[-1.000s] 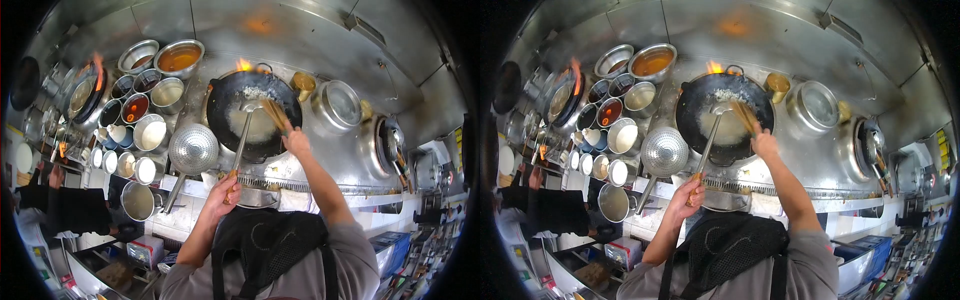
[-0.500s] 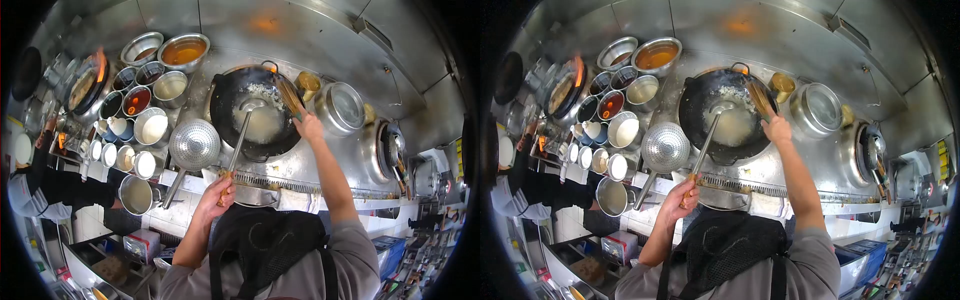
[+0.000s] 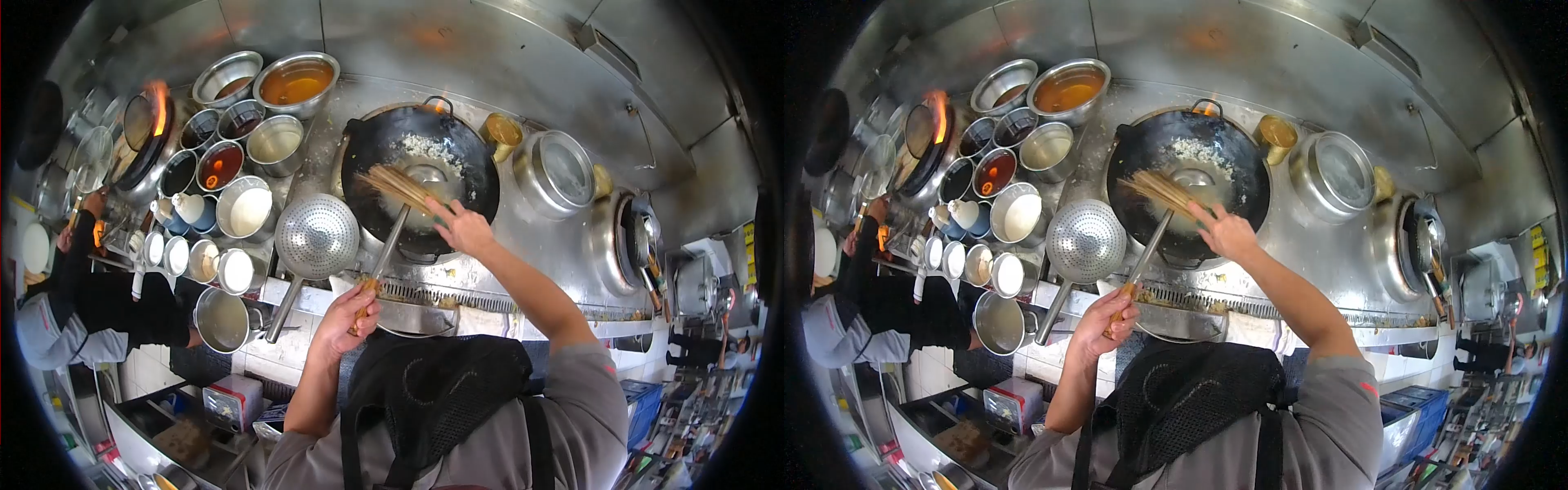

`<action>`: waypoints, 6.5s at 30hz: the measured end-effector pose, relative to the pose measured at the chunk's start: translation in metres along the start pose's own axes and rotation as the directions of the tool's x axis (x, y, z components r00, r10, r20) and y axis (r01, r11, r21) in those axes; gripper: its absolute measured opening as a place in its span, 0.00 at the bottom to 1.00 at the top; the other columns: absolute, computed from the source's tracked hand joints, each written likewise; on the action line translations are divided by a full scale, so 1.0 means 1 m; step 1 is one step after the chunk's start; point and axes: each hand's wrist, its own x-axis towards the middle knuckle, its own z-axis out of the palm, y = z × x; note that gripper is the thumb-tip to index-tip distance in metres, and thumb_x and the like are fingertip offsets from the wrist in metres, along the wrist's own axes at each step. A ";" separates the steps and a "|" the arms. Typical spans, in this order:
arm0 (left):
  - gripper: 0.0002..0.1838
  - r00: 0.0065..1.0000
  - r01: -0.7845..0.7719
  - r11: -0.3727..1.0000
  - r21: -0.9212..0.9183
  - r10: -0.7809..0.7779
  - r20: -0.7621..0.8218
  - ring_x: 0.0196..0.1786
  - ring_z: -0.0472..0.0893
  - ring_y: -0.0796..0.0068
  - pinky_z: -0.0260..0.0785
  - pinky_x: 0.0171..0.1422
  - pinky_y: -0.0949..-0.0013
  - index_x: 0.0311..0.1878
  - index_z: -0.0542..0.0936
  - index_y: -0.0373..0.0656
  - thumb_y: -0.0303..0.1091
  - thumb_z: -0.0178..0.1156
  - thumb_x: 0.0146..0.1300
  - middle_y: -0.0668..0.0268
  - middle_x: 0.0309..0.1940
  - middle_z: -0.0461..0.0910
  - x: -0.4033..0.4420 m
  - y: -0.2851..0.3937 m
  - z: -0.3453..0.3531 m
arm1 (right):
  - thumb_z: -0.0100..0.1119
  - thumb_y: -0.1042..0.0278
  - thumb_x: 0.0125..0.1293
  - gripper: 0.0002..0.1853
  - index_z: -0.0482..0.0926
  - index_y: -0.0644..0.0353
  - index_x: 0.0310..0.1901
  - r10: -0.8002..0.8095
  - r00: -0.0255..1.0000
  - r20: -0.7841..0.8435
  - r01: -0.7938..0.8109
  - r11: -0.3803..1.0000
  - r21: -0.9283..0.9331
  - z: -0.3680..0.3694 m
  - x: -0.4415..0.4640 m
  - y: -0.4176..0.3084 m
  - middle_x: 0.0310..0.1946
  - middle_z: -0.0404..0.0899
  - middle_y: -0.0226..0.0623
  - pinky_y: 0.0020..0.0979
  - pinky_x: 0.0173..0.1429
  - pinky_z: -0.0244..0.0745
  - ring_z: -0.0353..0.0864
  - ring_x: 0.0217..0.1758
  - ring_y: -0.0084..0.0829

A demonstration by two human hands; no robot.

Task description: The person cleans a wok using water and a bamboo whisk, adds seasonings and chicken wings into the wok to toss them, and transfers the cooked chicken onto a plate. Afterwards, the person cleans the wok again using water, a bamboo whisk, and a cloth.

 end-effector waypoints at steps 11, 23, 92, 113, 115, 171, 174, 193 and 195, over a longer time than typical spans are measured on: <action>0.33 0.888 -0.219 0.111 0.969 0.434 0.151 0.37 0.83 0.63 0.76 0.46 0.63 0.71 0.65 0.42 0.40 0.65 0.66 0.57 0.45 0.81 0.030 0.015 -0.062 | 0.70 0.54 0.60 0.35 0.71 0.49 0.69 0.412 0.879 -0.240 -0.352 0.900 0.257 -0.076 0.014 0.129 0.53 0.83 0.51 0.45 0.65 0.74 0.80 0.60 0.48; 0.22 0.965 -0.222 0.667 0.712 0.255 0.062 0.21 0.67 0.84 0.58 0.22 0.79 0.62 0.67 0.42 0.27 0.60 0.67 0.72 0.27 0.68 0.054 -0.028 -0.042 | 0.68 0.55 0.60 0.39 0.63 0.44 0.73 0.480 0.874 0.081 -0.482 0.876 0.004 -0.051 -0.026 0.094 0.56 0.78 0.56 0.47 0.64 0.74 0.79 0.59 0.52; 0.24 0.934 -0.005 0.318 0.948 0.339 -0.109 0.33 0.80 0.69 0.73 0.38 0.63 0.60 0.71 0.40 0.41 0.65 0.66 0.56 0.35 0.79 0.009 0.031 -0.051 | 0.70 0.52 0.59 0.37 0.69 0.41 0.70 0.458 0.831 -0.316 -0.356 0.874 0.331 -0.073 -0.005 0.134 0.55 0.81 0.49 0.43 0.59 0.78 0.83 0.55 0.49; 0.21 0.722 -0.135 -0.134 0.982 0.665 0.190 0.43 0.87 0.64 0.78 0.48 0.65 0.56 0.78 0.42 0.29 0.68 0.59 0.57 0.42 0.86 0.004 -0.015 -0.082 | 0.71 0.65 0.57 0.37 0.70 0.42 0.70 0.375 0.782 -0.497 -0.338 0.926 0.166 -0.230 -0.053 0.155 0.60 0.78 0.50 0.41 0.65 0.76 0.80 0.59 0.49; 0.21 0.750 -0.232 0.010 0.973 0.639 0.172 0.44 0.85 0.69 0.77 0.49 0.68 0.57 0.77 0.40 0.28 0.68 0.60 0.59 0.43 0.85 0.010 -0.018 -0.093 | 0.71 0.66 0.57 0.36 0.71 0.43 0.70 0.454 0.712 -0.535 -0.318 0.888 0.331 -0.245 -0.060 0.129 0.59 0.78 0.51 0.40 0.66 0.75 0.79 0.60 0.50; 0.33 0.953 -0.283 0.479 0.831 0.241 0.185 0.34 0.73 0.85 0.65 0.35 0.79 0.70 0.66 0.47 0.22 0.65 0.64 0.72 0.41 0.76 0.020 -0.079 -0.002 | 0.73 0.60 0.51 0.30 0.80 0.56 0.58 0.645 0.746 -0.165 -0.591 0.756 0.281 -0.071 -0.308 0.149 0.46 0.84 0.52 0.44 0.54 0.78 0.83 0.49 0.53; 0.34 0.936 -0.313 0.477 0.821 0.301 0.182 0.55 0.76 0.77 0.70 0.59 0.73 0.71 0.65 0.44 0.24 0.66 0.63 0.66 0.57 0.76 0.053 -0.134 -0.008 | 0.72 0.60 0.59 0.34 0.73 0.67 0.65 0.797 0.587 -0.140 -0.487 0.486 0.726 0.046 -0.355 0.173 0.42 0.86 0.48 0.36 0.46 0.80 0.86 0.42 0.37; 0.14 0.458 -0.049 -0.136 0.989 0.877 0.144 0.53 0.80 0.48 0.71 0.61 0.55 0.52 0.81 0.39 0.33 0.58 0.67 0.51 0.49 0.82 0.063 -0.144 -0.031 | 0.62 0.58 0.71 0.31 0.67 0.62 0.71 0.739 0.661 0.133 -0.257 0.057 0.965 0.022 -0.295 0.097 0.31 0.76 0.27 0.23 0.26 0.68 0.71 0.24 0.17; 0.18 0.238 0.112 -0.063 0.992 0.971 0.035 0.49 0.81 0.47 0.72 0.59 0.55 0.55 0.79 0.35 0.35 0.59 0.67 0.48 0.47 0.83 0.047 -0.090 -0.086 | 0.62 0.58 0.71 0.30 0.69 0.61 0.70 0.654 0.756 0.027 -0.233 0.230 0.945 0.010 -0.254 0.090 0.33 0.76 0.26 0.20 0.27 0.68 0.68 0.26 0.15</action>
